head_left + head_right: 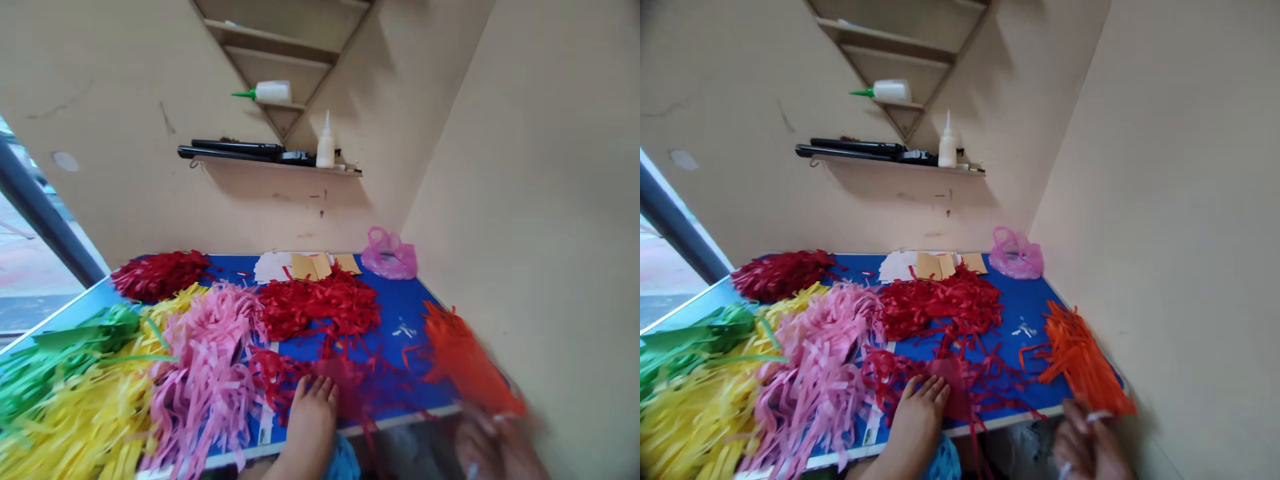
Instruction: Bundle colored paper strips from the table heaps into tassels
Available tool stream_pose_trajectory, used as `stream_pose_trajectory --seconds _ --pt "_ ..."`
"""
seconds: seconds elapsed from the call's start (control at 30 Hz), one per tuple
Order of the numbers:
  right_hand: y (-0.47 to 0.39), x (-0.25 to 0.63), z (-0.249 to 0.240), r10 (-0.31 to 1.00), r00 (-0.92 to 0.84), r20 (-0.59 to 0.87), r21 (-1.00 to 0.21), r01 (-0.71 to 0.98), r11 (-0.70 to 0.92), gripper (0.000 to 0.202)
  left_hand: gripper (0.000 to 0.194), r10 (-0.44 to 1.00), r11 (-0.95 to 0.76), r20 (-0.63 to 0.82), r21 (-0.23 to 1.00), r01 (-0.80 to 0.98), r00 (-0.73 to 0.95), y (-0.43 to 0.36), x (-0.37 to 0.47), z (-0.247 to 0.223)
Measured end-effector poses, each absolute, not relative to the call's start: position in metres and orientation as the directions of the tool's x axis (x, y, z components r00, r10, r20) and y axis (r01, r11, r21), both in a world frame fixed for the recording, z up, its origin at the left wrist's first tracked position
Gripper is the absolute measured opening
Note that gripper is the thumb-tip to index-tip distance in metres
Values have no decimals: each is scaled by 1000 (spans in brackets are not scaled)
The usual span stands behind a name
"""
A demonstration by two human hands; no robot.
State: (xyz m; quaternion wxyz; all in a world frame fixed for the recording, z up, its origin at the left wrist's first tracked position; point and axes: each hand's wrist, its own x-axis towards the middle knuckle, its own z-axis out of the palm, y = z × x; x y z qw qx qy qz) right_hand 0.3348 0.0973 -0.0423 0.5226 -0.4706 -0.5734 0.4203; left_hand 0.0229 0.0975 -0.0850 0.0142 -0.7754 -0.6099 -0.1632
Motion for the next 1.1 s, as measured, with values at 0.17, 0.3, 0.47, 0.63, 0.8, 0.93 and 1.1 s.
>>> stream_pose_trajectory --seconds 0.17,0.3,0.47,0.63,0.8,0.93,1.1 --pt "115 216 -40 848 -458 267 -738 469 486 52 31 958 -213 245 267 940 147 99 20 -94" --pt "130 185 -60 766 -629 130 -395 676 622 57 27 922 -285 350 323 902 166 89 10 -95" --pt "123 196 -77 772 -619 141 -281 723 631 39 49 906 -410 265 360 838 330 93 9 -37" --pt "123 190 -54 814 -580 36 -269 779 567 55 46 949 -262 243 244 934 202 137 -3 8" --pt "133 187 -39 824 -566 35 -331 771 544 47 27 923 -142 380 207 968 54 120 -4 13" --pt "137 184 -42 829 -558 35 -372 763 529 45 69 782 -467 510 101 878 357 96 2 -14" --pt "129 182 -30 797 -602 45 -458 697 552 37 64 714 -552 529 23 834 458 113 -8 -50"
